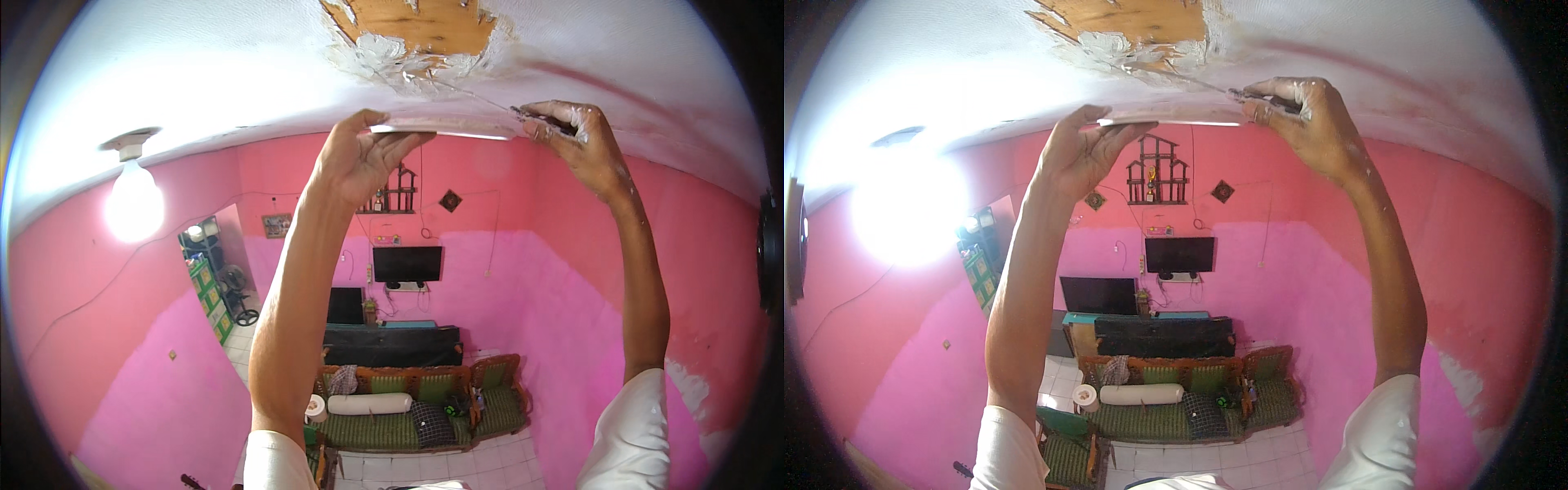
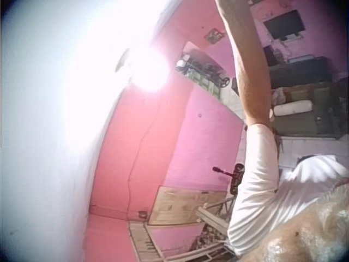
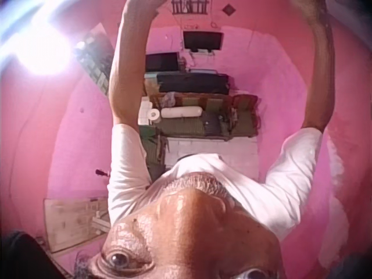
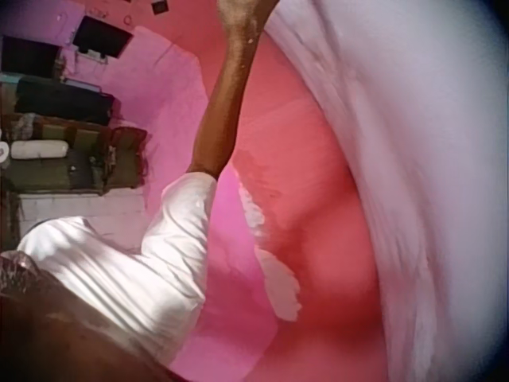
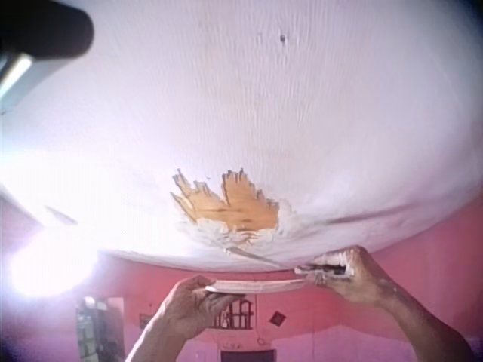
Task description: The person patches a damaged section of a ceiling using a putty knife and a plate acting as a hawk to hold joint compound. They scoop compound from the plate and spread it over a hole in the ceiling panels with the putty knife.
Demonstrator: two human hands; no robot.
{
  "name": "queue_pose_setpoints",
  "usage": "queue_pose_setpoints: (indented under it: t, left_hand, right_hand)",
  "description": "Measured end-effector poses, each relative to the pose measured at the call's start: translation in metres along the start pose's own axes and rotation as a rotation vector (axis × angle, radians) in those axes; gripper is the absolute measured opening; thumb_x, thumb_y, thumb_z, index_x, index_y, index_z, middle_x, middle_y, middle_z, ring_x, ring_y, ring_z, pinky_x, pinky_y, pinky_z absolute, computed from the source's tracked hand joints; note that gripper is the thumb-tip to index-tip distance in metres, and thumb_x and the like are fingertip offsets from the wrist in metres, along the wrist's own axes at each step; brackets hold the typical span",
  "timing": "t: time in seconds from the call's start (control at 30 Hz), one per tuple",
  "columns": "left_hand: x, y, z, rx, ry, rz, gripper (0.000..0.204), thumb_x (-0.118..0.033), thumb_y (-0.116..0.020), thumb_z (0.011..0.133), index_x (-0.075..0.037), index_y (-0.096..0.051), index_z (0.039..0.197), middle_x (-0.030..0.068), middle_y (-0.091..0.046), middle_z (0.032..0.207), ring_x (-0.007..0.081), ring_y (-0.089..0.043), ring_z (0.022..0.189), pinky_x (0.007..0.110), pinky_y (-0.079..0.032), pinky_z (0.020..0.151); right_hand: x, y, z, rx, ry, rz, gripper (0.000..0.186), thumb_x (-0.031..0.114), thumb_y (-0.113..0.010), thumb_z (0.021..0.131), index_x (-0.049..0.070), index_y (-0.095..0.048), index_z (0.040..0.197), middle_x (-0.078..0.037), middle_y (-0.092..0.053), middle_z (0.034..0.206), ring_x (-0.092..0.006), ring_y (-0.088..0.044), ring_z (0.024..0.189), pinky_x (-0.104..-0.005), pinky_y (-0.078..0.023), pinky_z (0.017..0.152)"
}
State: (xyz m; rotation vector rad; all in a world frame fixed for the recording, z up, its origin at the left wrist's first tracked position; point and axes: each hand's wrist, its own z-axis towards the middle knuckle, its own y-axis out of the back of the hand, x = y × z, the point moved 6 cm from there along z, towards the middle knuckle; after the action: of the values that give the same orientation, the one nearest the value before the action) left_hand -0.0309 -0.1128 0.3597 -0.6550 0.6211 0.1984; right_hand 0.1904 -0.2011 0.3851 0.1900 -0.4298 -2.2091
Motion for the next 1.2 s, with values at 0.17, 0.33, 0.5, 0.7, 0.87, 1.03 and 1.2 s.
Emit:
queue_pose_setpoints:
  t: [0.17, 0.33, 0.5, 0.7, 0.87, 1.03, 1.2]
  left_hand:
    - [-0.018, 0.004, 0.048, 0.045, -0.012, 0.034, 0.054, -0.008, -0.040, 0.088, 0.028, -0.014, 0.119, 0.0420, -0.030, 0.123, 0.0458, -0.039, 0.118, 0.039, -0.046, 0.097]
    - [-0.028, 0.023, 0.098, -0.051, -0.054, 0.045, 0.053, -0.007, -0.040, 0.087, 0.028, -0.016, 0.119, 0.0420, -0.032, 0.123, 0.0465, -0.041, 0.116, 0.041, -0.046, 0.096]
    - [-0.025, 0.037, 0.111, -0.057, -0.088, 0.041, 0.053, -0.006, -0.041, 0.087, 0.028, -0.017, 0.119, 0.0414, -0.031, 0.124, 0.0471, -0.039, 0.117, 0.042, -0.045, 0.097]
    - [-0.018, 0.055, 0.117, -0.060, -0.039, -0.006, 0.055, -0.007, -0.043, 0.087, 0.027, -0.014, 0.121, 0.0402, -0.029, 0.126, 0.0470, -0.037, 0.119, 0.043, -0.043, 0.099]
    - [0.003, 0.070, 0.121, -0.124, -0.026, -0.021, 0.056, -0.008, -0.043, 0.088, 0.026, -0.014, 0.122, 0.0394, -0.027, 0.128, 0.0459, -0.036, 0.121, 0.043, -0.043, 0.098]
    - [0.004, 0.075, 0.115, -0.140, -0.033, 0.022, 0.054, -0.007, -0.044, 0.086, 0.026, -0.018, 0.119, 0.0390, -0.030, 0.126, 0.0468, -0.038, 0.118, 0.043, -0.043, 0.099]
    - [0.001, 0.077, 0.113, -0.085, 0.010, 0.027, 0.055, -0.008, -0.043, 0.088, 0.026, -0.014, 0.121, 0.0395, -0.027, 0.128, 0.0457, -0.038, 0.119, 0.043, -0.043, 0.099]
  right_hand:
    - [-0.030, -0.001, 0.035, -0.015, -0.133, -0.168, 0.031, 0.024, -0.063, 0.083, -0.001, -0.065, 0.101, -0.014, -0.067, 0.086, -0.0145, -0.061, 0.078, -0.0298, -0.048, 0.073]
    - [-0.056, 0.002, 0.074, -0.064, -0.008, -0.252, 0.032, 0.025, -0.062, 0.083, -0.003, -0.064, 0.100, -0.014, -0.066, 0.075, -0.0170, -0.059, 0.066, -0.0313, -0.046, 0.064]
    - [-0.058, 0.005, 0.043, -0.147, -0.101, -0.383, 0.031, 0.024, -0.060, 0.085, -0.004, -0.065, 0.097, -0.005, -0.044, 0.053, -0.0099, -0.040, 0.051, -0.0298, -0.033, 0.048]
    - [-0.091, -0.014, 0.043, -0.093, -0.302, -0.120, 0.026, 0.022, -0.059, 0.085, -0.002, -0.067, 0.092, -0.002, -0.039, 0.053, -0.0083, -0.033, 0.050, -0.0274, -0.030, 0.046]
    - [-0.110, -0.017, 0.059, -0.072, -0.258, -0.177, 0.028, 0.026, -0.061, 0.083, -0.002, -0.065, 0.077, -0.006, -0.044, 0.051, -0.0123, -0.039, 0.049, -0.0307, -0.035, 0.049]
    - [-0.096, -0.028, 0.067, -0.117, -0.154, -0.317, 0.031, 0.028, -0.060, 0.080, -0.001, -0.061, 0.070, -0.016, -0.050, 0.053, -0.0286, -0.046, 0.048, -0.0381, -0.040, 0.052]
    - [-0.062, -0.023, 0.067, -0.263, -0.043, -0.534, 0.028, 0.024, -0.060, 0.081, -0.001, -0.061, 0.069, -0.019, -0.057, 0.060, -0.0355, -0.058, 0.059, -0.0423, -0.047, 0.058]
